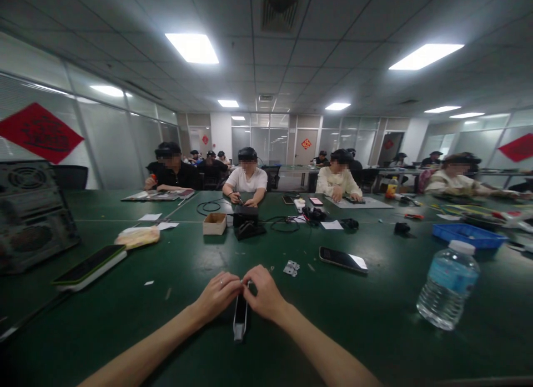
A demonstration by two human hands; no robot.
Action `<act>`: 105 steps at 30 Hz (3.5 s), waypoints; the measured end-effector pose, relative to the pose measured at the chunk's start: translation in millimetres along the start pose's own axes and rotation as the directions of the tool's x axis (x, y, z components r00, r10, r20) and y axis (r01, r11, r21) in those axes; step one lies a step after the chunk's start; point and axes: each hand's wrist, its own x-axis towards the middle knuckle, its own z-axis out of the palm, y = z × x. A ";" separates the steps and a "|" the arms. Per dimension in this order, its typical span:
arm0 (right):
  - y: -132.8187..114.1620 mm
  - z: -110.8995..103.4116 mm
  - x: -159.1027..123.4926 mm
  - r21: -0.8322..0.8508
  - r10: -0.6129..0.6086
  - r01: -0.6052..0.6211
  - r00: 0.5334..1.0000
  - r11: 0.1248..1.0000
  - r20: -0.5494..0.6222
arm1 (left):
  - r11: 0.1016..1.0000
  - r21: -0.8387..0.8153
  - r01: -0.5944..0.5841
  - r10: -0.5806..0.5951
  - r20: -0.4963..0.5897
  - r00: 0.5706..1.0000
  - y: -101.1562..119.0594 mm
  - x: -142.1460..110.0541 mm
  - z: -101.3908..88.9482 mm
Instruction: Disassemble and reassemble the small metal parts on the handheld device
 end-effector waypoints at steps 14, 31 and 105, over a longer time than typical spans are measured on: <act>1.7 -2.6 -1.4 -0.013 -0.028 0.028 0.999 1.000 0.027 | 0.989 0.129 -0.079 0.107 -0.230 0.967 1.3 7.0 0.8; 4.0 -15.3 1.2 -0.096 0.016 -0.006 0.995 0.995 0.100 | 0.987 -0.087 0.137 -0.148 -0.134 0.980 -20.8 4.4 -10.2; 126.1 -59.1 -14.4 -0.533 0.558 -0.368 0.790 0.762 0.252 | 0.845 0.170 0.508 -0.535 0.293 0.792 -70.4 -11.3 2.9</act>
